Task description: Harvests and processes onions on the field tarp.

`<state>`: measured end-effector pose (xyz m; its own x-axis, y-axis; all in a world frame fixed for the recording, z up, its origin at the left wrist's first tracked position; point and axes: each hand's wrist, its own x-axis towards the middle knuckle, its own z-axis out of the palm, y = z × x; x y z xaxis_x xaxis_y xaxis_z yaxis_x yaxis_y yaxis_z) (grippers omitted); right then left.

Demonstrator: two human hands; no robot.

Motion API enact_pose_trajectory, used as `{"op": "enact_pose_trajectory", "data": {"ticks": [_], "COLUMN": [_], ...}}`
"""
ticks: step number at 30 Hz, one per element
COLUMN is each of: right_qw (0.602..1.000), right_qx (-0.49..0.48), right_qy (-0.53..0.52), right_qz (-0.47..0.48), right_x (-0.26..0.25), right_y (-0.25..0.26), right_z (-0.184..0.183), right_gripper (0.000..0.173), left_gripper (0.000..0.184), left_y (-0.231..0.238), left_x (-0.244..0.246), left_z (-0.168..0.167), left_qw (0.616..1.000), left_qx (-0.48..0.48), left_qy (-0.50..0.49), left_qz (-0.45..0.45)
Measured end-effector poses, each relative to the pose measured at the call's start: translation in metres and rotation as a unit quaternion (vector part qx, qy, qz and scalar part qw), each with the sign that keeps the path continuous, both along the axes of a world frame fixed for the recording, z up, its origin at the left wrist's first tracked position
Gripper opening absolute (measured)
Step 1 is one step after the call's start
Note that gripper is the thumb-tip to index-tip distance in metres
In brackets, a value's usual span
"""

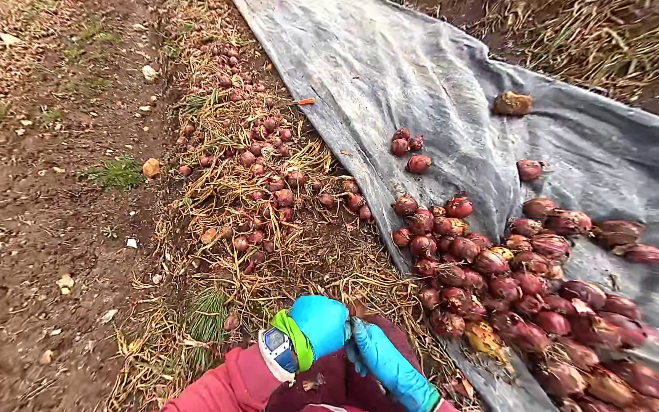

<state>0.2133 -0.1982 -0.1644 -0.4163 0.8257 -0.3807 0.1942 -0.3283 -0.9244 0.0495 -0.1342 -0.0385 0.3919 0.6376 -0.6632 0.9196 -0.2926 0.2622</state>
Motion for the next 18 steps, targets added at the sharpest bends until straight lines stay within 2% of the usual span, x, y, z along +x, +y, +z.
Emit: {"op": "enact_pose_trajectory", "data": {"ticks": [2, 4, 5, 7, 9, 11, 13, 16, 18], "right_qw": [0.999, 0.997, 0.995, 0.973, 0.935, 0.928, 0.926, 0.882, 0.867], "right_qx": [0.019, 0.019, 0.013, 0.012, -0.018, -0.072, -0.109, -0.1, -0.075], "right_qy": [-0.012, -0.021, -0.015, 0.044, 0.083, 0.047, -0.001, -0.001, 0.006], "right_qz": [-0.026, -0.067, -0.103, -0.227, -0.346, -0.362, -0.361, -0.46, -0.493], "right_x": [0.01, 0.025, 0.034, 0.056, 0.083, 0.106, 0.118, 0.131, 0.139], "right_y": [0.0, 0.011, 0.021, 0.045, 0.07, 0.086, 0.091, 0.114, 0.13], "right_z": [0.015, 0.027, 0.032, 0.032, 0.026, 0.01, -0.013, -0.027, -0.025], "right_gripper": [0.092, 0.094, 0.096, 0.096, 0.095, 0.095, 0.091, 0.089, 0.091], "left_gripper": [0.035, 0.034, 0.033, 0.03, 0.031, 0.037, 0.043, 0.048, 0.055], "left_y": [-0.004, 0.01, 0.026, 0.07, 0.12, 0.176, 0.235, 0.295, 0.308], "left_x": [0.014, 0.023, 0.026, 0.023, -0.002, -0.036, -0.067, -0.091, -0.082], "left_z": [0.009, 0.011, 0.01, -0.01, -0.056, -0.115, -0.165, -0.228, -0.26], "left_qw": [0.998, 0.995, 0.995, 0.996, 0.971, 0.915, 0.86, 0.8, 0.778], "left_qx": [0.002, 0.019, 0.028, 0.06, 0.111, 0.153, 0.147, 0.136, 0.177], "left_qy": [-0.015, -0.054, -0.065, -0.06, -0.095, -0.132, -0.089, -0.042, -0.02], "left_qz": [-0.061, -0.083, -0.068, 0.025, 0.191, 0.349, 0.48, 0.583, 0.602]}}
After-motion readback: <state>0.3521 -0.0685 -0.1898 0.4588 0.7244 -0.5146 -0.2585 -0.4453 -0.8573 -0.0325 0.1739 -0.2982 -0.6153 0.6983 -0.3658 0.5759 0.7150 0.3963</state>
